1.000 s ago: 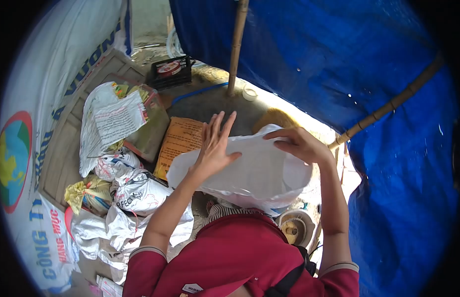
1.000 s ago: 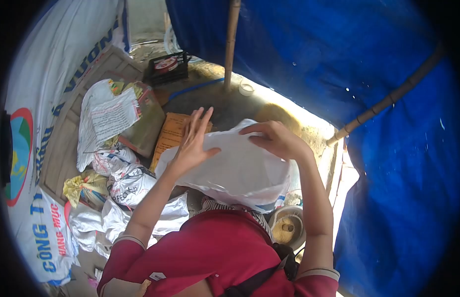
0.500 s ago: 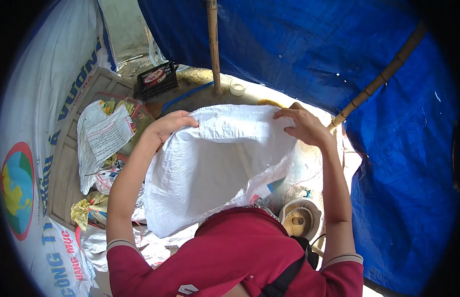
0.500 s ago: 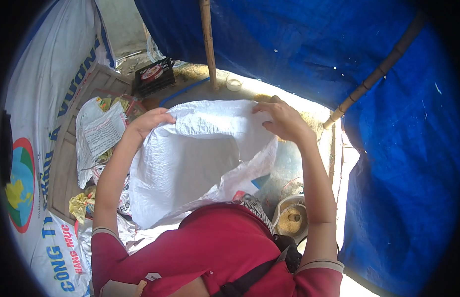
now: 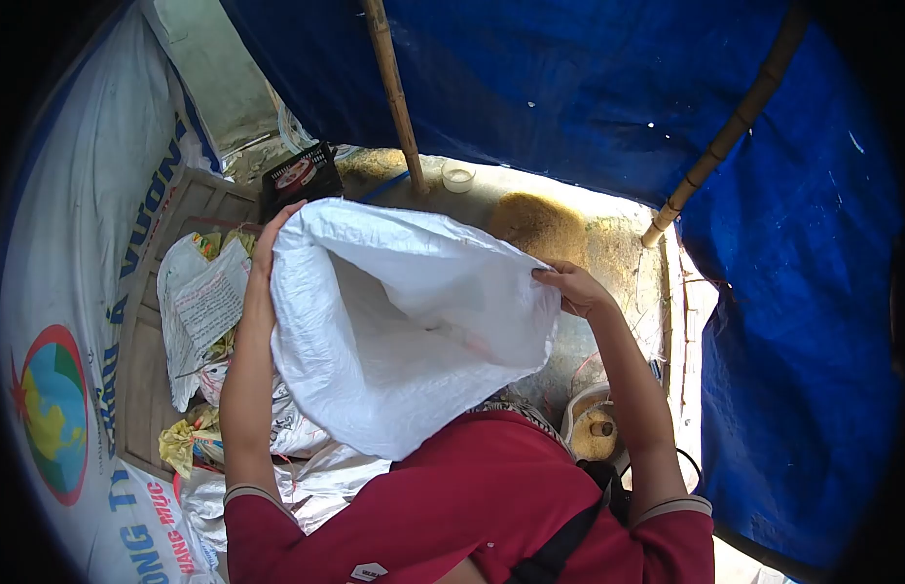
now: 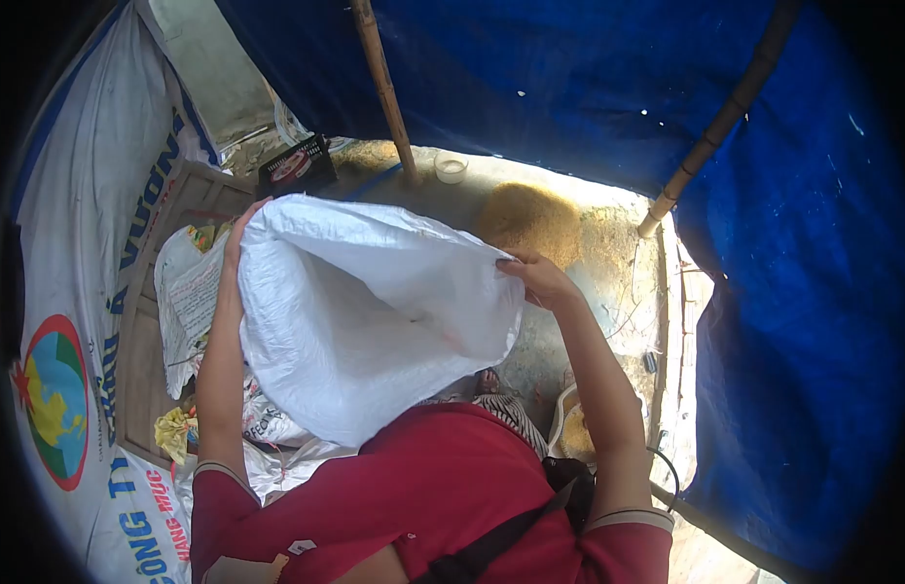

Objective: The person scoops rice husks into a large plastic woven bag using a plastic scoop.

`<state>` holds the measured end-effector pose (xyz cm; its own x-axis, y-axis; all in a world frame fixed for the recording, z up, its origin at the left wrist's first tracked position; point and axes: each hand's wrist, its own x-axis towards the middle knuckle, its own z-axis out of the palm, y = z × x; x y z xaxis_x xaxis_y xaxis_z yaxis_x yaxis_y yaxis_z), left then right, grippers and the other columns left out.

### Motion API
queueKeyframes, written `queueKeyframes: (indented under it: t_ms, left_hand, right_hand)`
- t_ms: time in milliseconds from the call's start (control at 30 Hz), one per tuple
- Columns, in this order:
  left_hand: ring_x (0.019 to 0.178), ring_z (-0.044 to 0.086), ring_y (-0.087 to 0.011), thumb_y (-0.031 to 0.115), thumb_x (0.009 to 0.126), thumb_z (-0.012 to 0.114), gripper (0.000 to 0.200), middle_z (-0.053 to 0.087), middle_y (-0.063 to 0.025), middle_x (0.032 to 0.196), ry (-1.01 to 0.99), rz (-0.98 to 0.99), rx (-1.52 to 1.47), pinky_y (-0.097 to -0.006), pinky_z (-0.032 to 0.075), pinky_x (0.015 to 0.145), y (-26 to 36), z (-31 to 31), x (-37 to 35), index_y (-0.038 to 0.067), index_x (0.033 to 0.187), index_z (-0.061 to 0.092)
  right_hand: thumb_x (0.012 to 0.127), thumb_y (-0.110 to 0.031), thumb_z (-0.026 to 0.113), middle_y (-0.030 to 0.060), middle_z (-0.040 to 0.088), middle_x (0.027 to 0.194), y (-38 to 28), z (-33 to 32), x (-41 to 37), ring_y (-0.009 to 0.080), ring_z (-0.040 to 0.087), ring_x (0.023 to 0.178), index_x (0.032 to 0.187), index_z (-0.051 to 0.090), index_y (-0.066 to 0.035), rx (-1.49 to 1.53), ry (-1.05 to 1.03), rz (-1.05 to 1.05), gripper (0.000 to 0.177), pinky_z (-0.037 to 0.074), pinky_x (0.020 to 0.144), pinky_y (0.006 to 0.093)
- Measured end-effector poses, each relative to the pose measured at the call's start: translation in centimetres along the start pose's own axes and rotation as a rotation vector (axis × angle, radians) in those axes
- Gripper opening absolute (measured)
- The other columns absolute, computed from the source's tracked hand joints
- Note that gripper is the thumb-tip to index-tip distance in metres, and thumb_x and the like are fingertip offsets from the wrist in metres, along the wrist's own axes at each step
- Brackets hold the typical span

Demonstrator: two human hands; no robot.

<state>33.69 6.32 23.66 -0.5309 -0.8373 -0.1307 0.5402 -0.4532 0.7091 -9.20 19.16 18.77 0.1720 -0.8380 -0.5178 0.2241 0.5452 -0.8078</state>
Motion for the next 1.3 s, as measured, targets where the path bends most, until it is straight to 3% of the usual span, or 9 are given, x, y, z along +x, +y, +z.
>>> queueKeyframes:
  t_ms: [300,433,500,633,933,1033,1133,1233,1300]
  left_hand:
    - [0.072,0.062,-0.0187,0.019,0.077,0.061,0.025,0.064,-0.0102,0.085,0.308,-0.373,0.332,-0.0314,0.05,0.07,3.6,-0.4,-1.1,-0.001,0.091,0.061]
    - [0.09,0.057,-0.0242,0.027,0.072,0.067,0.046,0.059,-0.0163,0.097,0.686,-0.063,1.763,-0.0337,0.044,0.077,3.2,-0.7,-1.1,-0.001,0.105,0.054]
    - [0.101,0.051,-0.028,0.025,0.069,0.068,0.051,0.055,-0.0185,0.105,0.579,0.46,1.914,-0.0341,0.04,0.085,1.5,4.9,-2.1,0.002,0.111,0.05]
    - [0.102,0.048,-0.0312,0.014,0.067,0.067,0.051,0.053,-0.0161,0.105,-0.242,0.756,1.915,-0.0388,0.038,0.087,-5.8,16.6,-3.1,0.003,0.112,0.047]
    - [0.077,0.056,-0.0385,0.015,0.072,0.053,0.019,0.059,-0.0217,0.076,0.069,0.382,1.834,-0.0455,0.045,0.068,-7.7,11.6,2.5,0.005,0.086,0.061]
    - [0.077,0.056,-0.0395,0.019,0.072,0.054,0.02,0.059,-0.0222,0.077,0.067,0.218,1.944,-0.0465,0.045,0.068,-7.3,11.5,5.0,0.004,0.084,0.062]
    - [0.079,0.056,-0.0387,0.02,0.071,0.055,0.021,0.059,-0.0223,0.079,0.035,0.188,1.964,-0.0457,0.045,0.071,-7.4,13.2,7.0,0.003,0.082,0.063]
    - [0.081,0.057,-0.037,0.021,0.07,0.057,0.022,0.06,-0.0215,0.081,-0.006,0.148,2.012,-0.0441,0.045,0.072,-6.4,14.6,8.5,0.004,0.083,0.064]
    - [0.079,0.058,-0.0362,0.021,0.07,0.058,0.022,0.06,-0.0205,0.081,0.001,0.171,2.042,-0.043,0.046,0.071,-5.3,14.5,8.7,0.004,0.083,0.064]
  right_hand:
    - [0.076,-0.005,0.039,0.0123,0.059,0.078,2.4,-1.1,8.4,0.021,0.059,0.066,0.082,0.055,0.003,0.635,-0.089,0.093,0.018,0.052,0.065,0.034]
    - [0.074,-0.004,0.041,0.0112,0.058,0.07,-0.6,2.9,6.5,0.0212,0.058,0.061,0.073,0.053,0.001,0.89,-0.234,0.054,0.013,0.052,0.059,0.0355]
    - [0.074,-0.005,0.042,0.0106,0.058,0.069,-1.6,4.5,5.6,0.0201,0.058,0.061,0.074,0.055,0.001,0.769,-0.156,0.095,0.014,0.052,0.059,0.0346]
    - [0.073,-0.01,0.048,0.0085,0.059,0.071,-3.0,7.4,3.1,0.0172,0.059,0.061,0.078,0.058,0.0,0.646,-0.353,0.082,0.015,0.052,0.06,0.029]
    - [0.082,-0.018,0.049,0.0128,0.055,0.097,-5.5,8.4,0.6,0.0219,0.055,0.088,0.102,0.051,-0.001,-0.317,0.09,-0.303,0.027,0.047,0.074,0.0328]
    - [0.078,-0.014,0.057,0.0153,0.055,0.098,-7.4,12.4,-3.0,0.0273,0.055,0.089,0.104,0.051,-0.002,-0.988,0.414,-1.297,0.03,0.046,0.072,0.0357]
    - [0.074,-0.013,0.052,0.0188,0.057,0.083,-6.5,17.5,-4.9,0.0312,0.056,0.085,0.089,0.055,-0.002,-1.492,-0.07,-0.687,0.019,0.047,0.068,0.0404]
    - [0.072,-0.016,0.055,0.0117,0.058,0.07,-0.5,16.6,0.0,0.0263,0.055,0.092,0.089,0.057,-0.004,-1.728,0.093,-1.088,0.022,0.037,0.088,0.0403]
    - [0.071,-0.016,0.056,0.0098,0.058,0.075,-1.5,16.2,-1.0,0.0252,0.053,0.092,0.091,0.057,-0.004,-1.848,0.011,-0.939,0.023,0.035,0.089,0.04]
